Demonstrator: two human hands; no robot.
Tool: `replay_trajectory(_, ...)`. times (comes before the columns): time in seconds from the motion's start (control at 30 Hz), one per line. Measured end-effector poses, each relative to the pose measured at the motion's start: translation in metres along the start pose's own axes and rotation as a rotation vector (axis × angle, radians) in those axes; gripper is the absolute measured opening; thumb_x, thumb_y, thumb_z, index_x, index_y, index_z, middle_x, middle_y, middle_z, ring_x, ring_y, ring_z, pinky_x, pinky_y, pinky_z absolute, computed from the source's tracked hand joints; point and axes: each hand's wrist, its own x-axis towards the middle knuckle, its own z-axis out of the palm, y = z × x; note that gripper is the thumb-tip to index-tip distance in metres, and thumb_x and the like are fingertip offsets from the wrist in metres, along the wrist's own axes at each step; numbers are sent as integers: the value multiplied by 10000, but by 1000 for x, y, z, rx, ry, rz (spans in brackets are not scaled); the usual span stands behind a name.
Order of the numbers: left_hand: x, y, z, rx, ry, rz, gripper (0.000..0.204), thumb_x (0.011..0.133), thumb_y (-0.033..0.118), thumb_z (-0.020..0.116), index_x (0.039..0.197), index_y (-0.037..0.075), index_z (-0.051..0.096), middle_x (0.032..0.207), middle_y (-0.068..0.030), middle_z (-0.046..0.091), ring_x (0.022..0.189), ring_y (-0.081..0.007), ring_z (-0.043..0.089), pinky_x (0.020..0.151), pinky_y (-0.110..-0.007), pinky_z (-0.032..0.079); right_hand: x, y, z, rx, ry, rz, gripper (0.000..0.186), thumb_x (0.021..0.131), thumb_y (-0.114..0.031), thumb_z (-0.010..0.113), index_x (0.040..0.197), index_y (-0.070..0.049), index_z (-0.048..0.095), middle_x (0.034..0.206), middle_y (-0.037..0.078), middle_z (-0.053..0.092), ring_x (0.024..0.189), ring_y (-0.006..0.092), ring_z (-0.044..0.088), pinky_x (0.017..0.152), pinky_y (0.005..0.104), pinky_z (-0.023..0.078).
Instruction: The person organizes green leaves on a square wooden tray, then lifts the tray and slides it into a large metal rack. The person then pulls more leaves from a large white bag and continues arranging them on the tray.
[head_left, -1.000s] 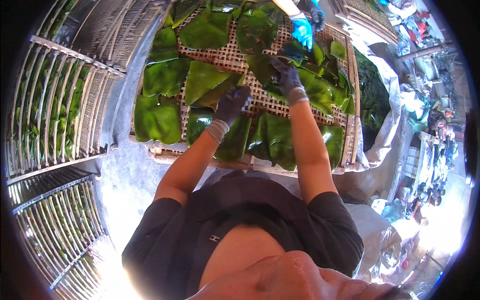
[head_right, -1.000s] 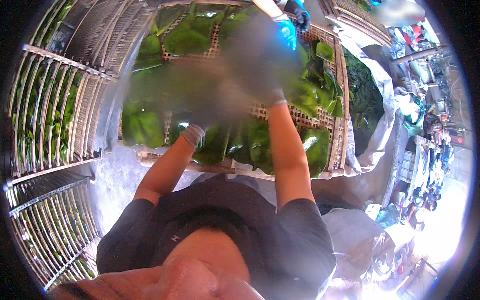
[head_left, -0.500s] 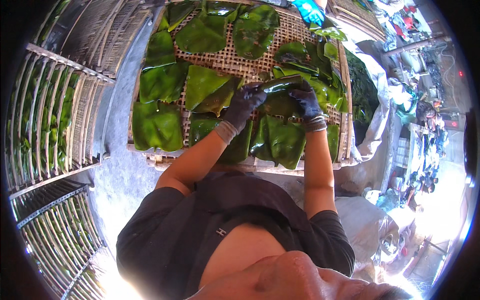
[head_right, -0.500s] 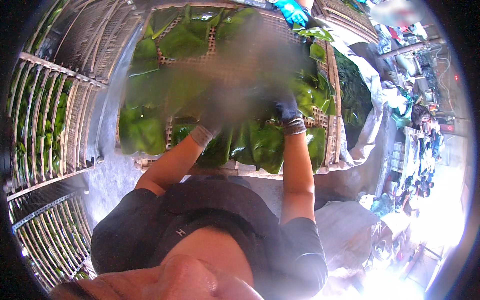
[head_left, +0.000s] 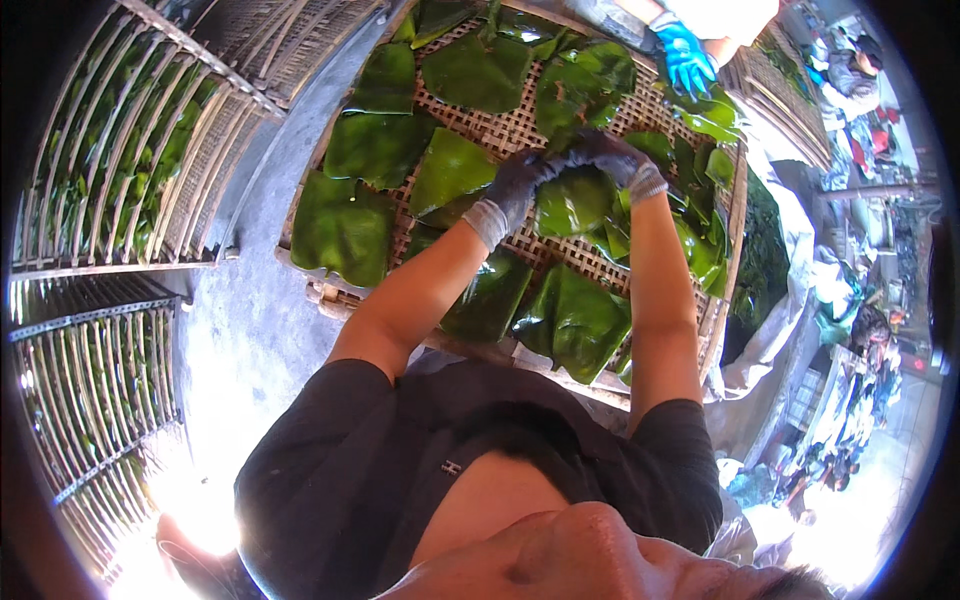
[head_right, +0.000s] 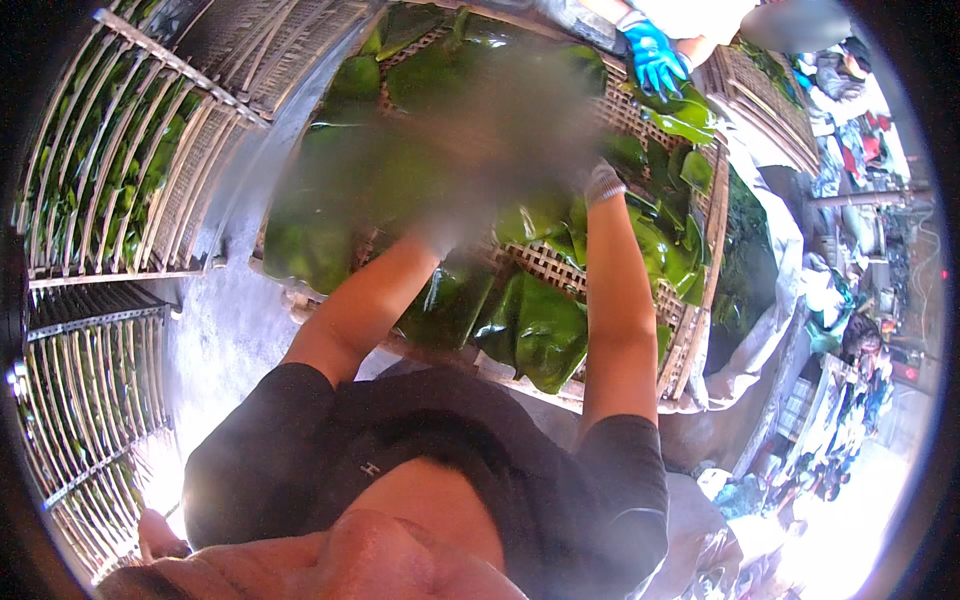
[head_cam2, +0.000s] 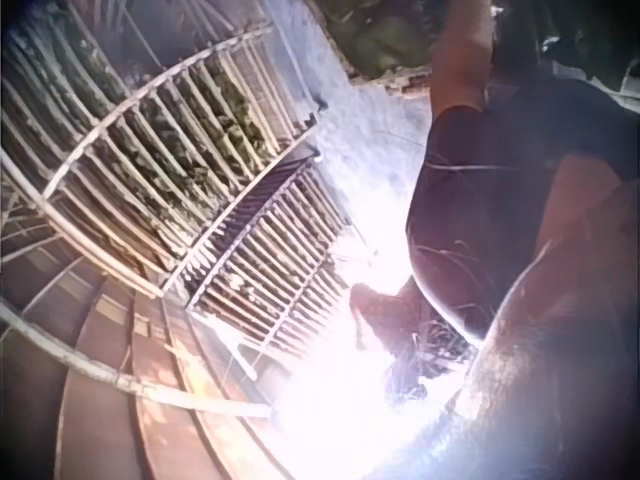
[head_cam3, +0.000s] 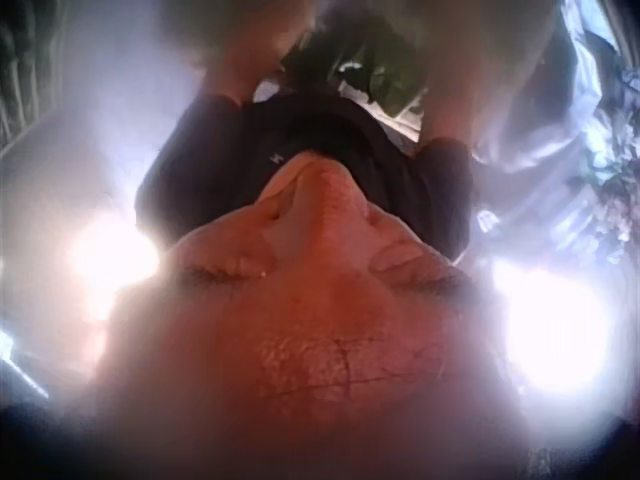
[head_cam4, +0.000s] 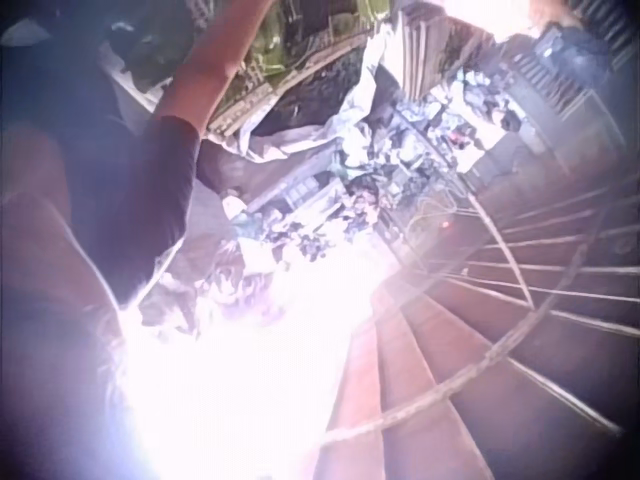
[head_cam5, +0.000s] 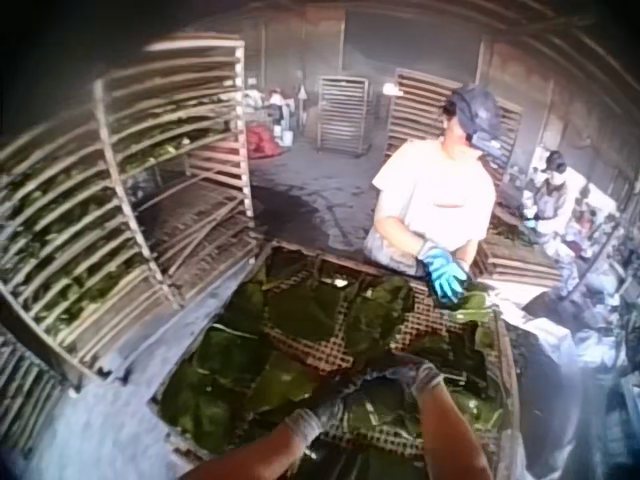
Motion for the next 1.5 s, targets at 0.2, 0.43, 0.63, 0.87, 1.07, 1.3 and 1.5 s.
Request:
replay_trajectory(0.2,110,-63,-82,-351,423,199,123,923,87,625,1039,52,605,906,-5,577,790,-127,507,717,-296,436,107,-12,30,469,409,348,542,862,-268,717,1334,-48,564,1275,137,640,1145,236,608,976,342,481)
replay_trajectory(0.43,80,-4,-33,-238,457,230,402,821,-23,578,1220,19,583,1074,-76,644,923,-208,573,856,-353,469,42,43,86,-149,840,355,379,895,-250,694,1226,-69,657,1169,101,703,1066,204,656,937,335,502)
replay_trajectory(0.63,103,-27,-67,437,542,375,380,798,52,635,1173,-3,619,1111,-168,680,983,-300,650,862,-390,515,-17,-16,66,-73,791,438,341,907,-234,678,1206,-68,664,1061,103,728,952,187,685,860,328,532)
replay_trajectory(0.87,75,-14,-43,1025,408,191,568,779,254,715,1271,10,568,1119,-239,668,1044,-388,644,908,-452,515,-23,44,129,-397,599,493,461,889,-248,686,1326,-135,592,1117,134,709,989,227,679,856,330,538)
replay_trajectory(1.07,76,-28,-84,1112,484,480,627,810,255,717,1341,-17,523,1281,-256,593,1178,-390,581,1018,-436,469,-81,-1,96,-214,570,594,448,896,-276,689,1308,-118,613,1171,140,689,989,228,669,892,325,528)
replay_trajectory(1.3,35,-111,-58,1069,120,588,438,896,191,645,1285,2,578,1206,-206,640,1106,-314,621,965,-400,491,-129,-116,119,-693,406,852,865,714,-489,795,1445,-190,441,1301,205,584,1199,350,567,979,420,485)
replay_trajectory(1.5,-29,-99,2,510,-28,139,365,924,185,631,1246,13,607,1092,-95,681,968,-159,635,871,-308,514,-147,-62,123,-493,332,814,565,775,-485,746,1232,-179,619,1082,176,685,999,363,661,839,459,536)
